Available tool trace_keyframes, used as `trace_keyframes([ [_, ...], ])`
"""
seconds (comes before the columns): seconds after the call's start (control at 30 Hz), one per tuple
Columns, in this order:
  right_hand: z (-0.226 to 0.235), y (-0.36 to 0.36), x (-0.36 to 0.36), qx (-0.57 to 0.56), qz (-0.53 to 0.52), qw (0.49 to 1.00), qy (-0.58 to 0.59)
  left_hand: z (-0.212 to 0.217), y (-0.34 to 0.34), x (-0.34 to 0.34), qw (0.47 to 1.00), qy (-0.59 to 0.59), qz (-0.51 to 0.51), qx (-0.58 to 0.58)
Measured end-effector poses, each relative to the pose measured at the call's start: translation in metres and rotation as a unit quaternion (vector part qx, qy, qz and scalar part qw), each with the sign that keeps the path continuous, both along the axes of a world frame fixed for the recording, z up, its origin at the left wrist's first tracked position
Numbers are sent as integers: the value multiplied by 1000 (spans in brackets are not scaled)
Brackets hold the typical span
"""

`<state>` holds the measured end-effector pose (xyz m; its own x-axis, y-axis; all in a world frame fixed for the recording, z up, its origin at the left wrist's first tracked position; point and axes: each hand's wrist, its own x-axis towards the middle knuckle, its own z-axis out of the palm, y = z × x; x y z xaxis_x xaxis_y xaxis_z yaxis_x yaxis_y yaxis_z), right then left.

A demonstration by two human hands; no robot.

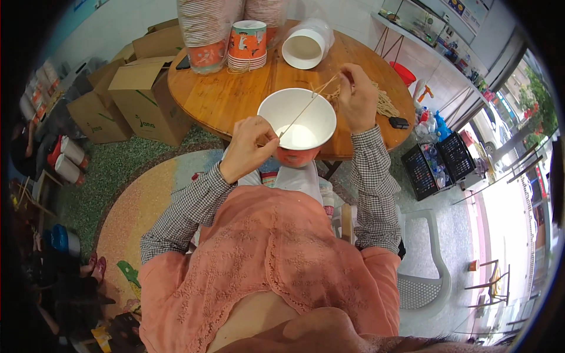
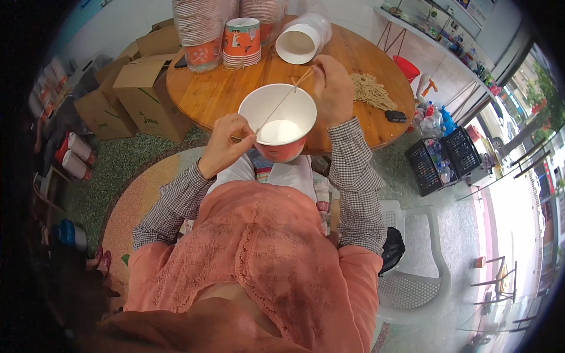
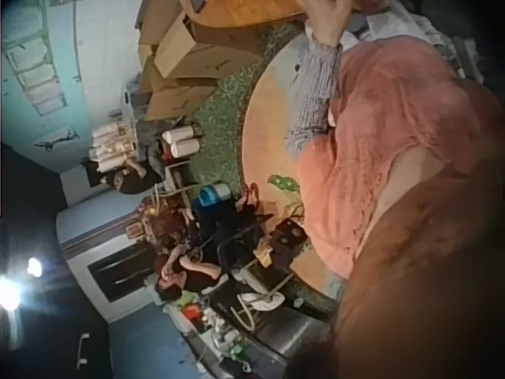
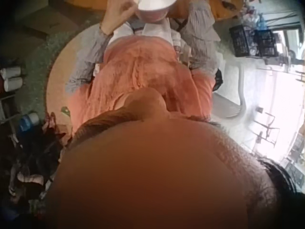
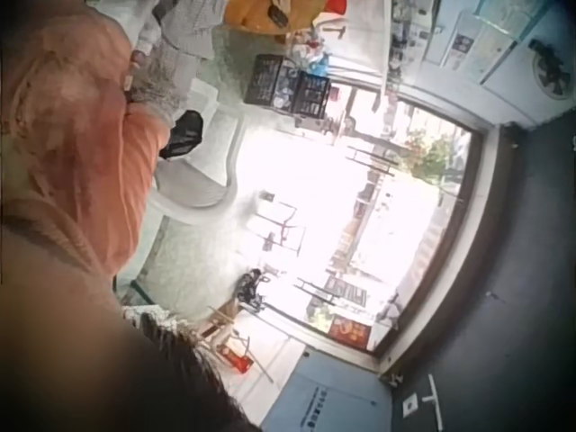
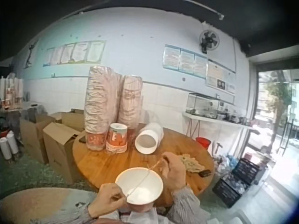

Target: Tying thin carrying strings through holes in paper buckets.

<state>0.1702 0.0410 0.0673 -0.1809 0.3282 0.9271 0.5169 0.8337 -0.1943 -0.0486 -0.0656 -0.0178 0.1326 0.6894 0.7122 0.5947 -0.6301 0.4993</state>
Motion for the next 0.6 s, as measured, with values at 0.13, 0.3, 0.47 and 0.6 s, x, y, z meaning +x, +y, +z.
trace_keyframes([
  [0.13, -8, 11, 0, 27, -25, 999, 16, -4, 3, 3, 999, 26, -31, 15],
  [0.3, -22, 29, 7, 20, -36, 998, 42, -1, 9, 8, 988, 123, -35, 83],
  [0.47, -42, 37, 35, -132, 5, 991, -39, 0, 28, -12, 980, 153, 21, 124],
  [0.6, -86, 21, 46, -97, 87, 987, -95, 2, 45, -26, 989, 109, 57, 84],
])
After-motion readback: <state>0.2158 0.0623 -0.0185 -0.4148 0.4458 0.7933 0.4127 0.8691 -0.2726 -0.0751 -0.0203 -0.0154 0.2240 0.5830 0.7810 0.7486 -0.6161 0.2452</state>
